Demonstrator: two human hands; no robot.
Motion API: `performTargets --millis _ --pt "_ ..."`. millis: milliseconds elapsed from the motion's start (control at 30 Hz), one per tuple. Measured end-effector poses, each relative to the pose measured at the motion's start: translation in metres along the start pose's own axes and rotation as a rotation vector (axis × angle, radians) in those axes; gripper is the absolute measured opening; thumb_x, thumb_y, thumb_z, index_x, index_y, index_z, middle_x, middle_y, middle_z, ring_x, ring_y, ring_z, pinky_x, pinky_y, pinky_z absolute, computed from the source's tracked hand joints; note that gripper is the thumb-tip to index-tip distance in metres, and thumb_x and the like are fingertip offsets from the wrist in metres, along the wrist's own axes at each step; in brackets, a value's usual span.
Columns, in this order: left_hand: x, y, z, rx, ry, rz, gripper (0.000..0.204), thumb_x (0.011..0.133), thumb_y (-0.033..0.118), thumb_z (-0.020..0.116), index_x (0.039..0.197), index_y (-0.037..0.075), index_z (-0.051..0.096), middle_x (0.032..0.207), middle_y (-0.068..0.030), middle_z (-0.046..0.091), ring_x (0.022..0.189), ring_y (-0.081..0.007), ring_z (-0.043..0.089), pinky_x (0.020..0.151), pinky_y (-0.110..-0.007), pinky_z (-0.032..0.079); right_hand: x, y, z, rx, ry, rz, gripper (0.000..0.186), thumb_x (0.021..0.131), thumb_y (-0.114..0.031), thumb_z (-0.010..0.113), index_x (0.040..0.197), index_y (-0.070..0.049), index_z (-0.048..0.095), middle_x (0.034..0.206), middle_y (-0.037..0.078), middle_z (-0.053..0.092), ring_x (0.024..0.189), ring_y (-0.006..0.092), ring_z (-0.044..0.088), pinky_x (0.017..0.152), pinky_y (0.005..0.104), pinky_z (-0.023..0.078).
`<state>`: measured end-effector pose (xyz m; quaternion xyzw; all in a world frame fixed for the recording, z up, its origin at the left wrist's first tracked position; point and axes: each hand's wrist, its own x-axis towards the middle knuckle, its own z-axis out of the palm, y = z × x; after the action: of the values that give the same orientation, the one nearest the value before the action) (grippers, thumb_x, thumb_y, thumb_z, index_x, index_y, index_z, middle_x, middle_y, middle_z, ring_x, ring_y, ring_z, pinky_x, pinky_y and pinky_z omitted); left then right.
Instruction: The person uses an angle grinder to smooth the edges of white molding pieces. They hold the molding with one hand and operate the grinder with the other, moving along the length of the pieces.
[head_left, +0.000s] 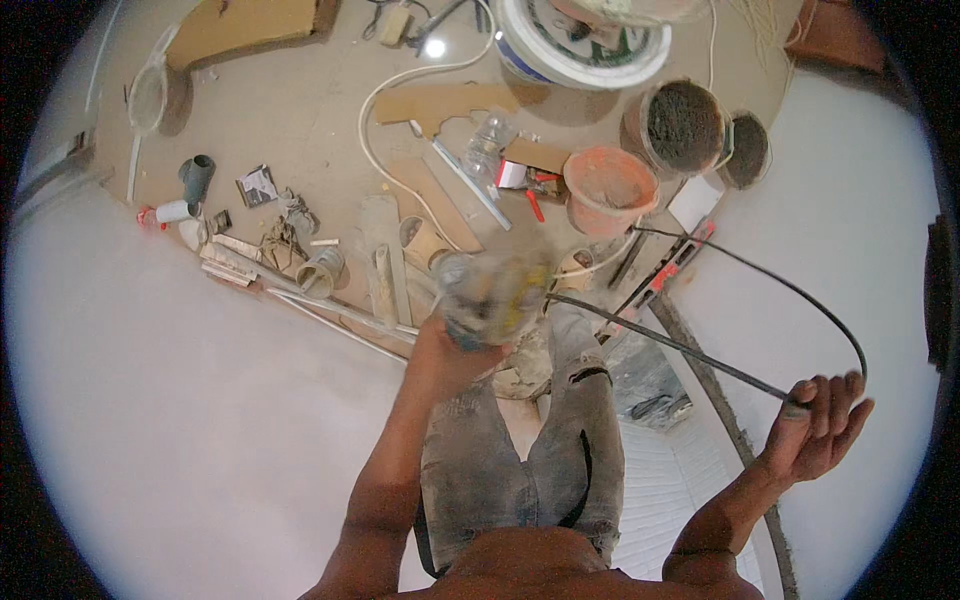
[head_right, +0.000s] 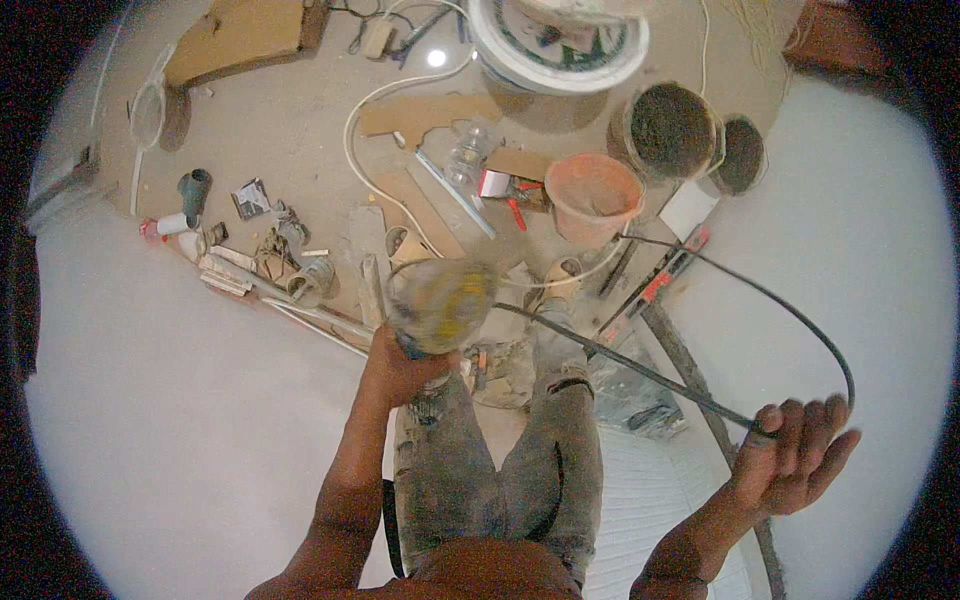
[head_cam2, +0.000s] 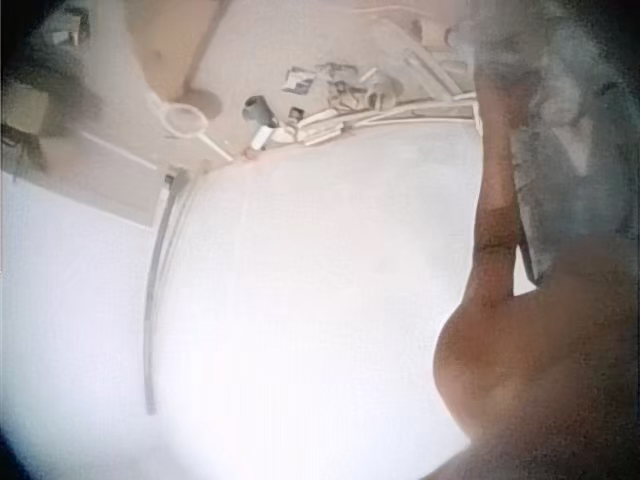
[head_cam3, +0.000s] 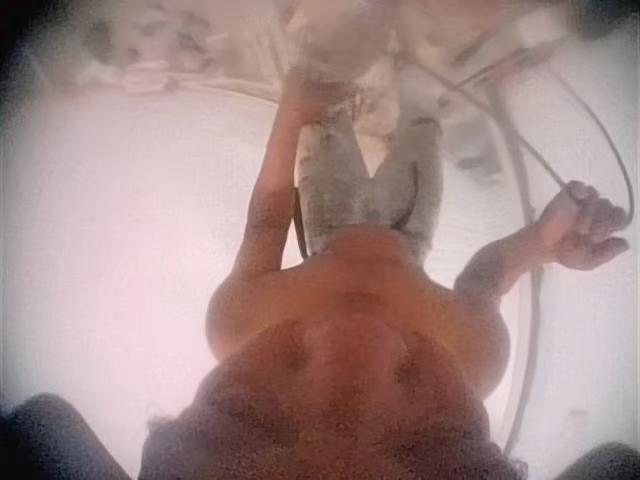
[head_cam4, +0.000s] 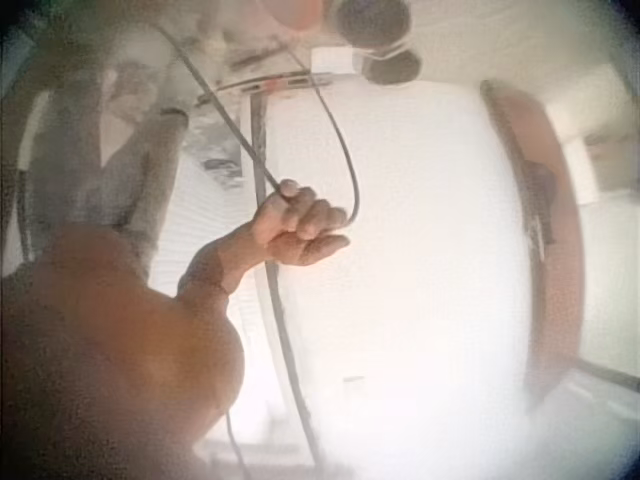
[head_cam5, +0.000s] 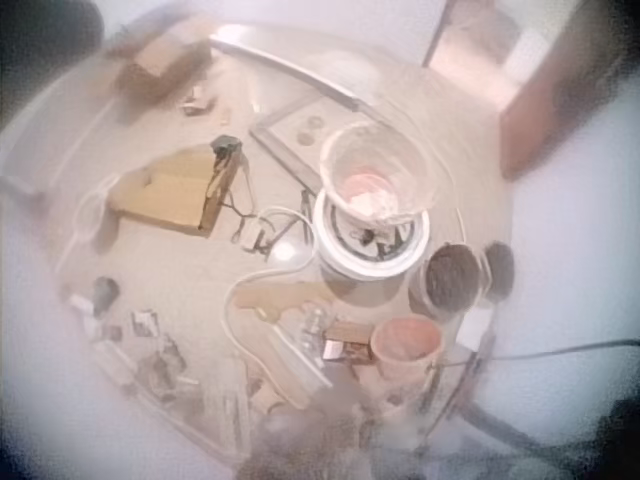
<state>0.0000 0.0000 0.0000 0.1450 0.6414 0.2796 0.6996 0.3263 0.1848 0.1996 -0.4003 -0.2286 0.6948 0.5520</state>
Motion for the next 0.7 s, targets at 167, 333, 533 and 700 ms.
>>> performTargets --millis 167,333,533,700 --pt "0.006 0.035 -0.023 -1.186 -0.321 -0.268 0.047 0.090 0.024 0.081 0.125 -0.002 0.064 0.110 -0.0129 0.074 0.096 -0.0234 0.073 0.090 -0.035 0.058 0.003 0.013 0.065 0.149 -0.210 0.061 0.040 0.112 -0.025 0.047 0.083 0.000 0.059 0.048 0.015 0.061 0.031 0.0228 0.058 0.029 0.0350 0.050" --pt "0.042 0.041 -0.033 -0.308 0.262 -0.063 0.058 0.085 0.025 0.078 0.131 -0.003 0.057 0.108 -0.0206 0.073 0.095 -0.0371 0.074 0.085 -0.046 0.059 0.015 0.028 0.102 0.037 -0.538 0.252 0.024 0.108 -0.014 0.051 0.094 0.004 0.060 0.058 0.019 0.063 0.034 0.0250 0.059 0.035 0.0432 0.057" --pt "0.061 -0.018 -0.096 0.688 0.183 0.040 0.082 0.070 0.036 0.088 0.134 -0.003 0.056 0.119 -0.0263 0.072 0.108 -0.0464 0.071 0.093 -0.050 0.058 0.045 -0.056 0.125 0.401 -0.471 -0.201 0.023 0.108 -0.009 0.049 0.118 0.012 0.050 0.086 0.015 0.059 0.044 0.0202 0.053 0.036 0.0367 0.050" --pt "0.015 -0.080 -0.195 0.274 -0.193 -0.121 0.071 0.069 0.023 0.090 0.129 -0.003 0.062 0.112 -0.0191 0.074 0.116 -0.0365 0.069 0.103 -0.048 0.053 0.052 -0.084 0.123 0.408 -0.669 -0.016 0.030 0.110 -0.021 0.048 0.118 0.006 0.056 0.108 0.011 0.064 0.082 0.0212 0.061 0.068 0.0388 0.051"
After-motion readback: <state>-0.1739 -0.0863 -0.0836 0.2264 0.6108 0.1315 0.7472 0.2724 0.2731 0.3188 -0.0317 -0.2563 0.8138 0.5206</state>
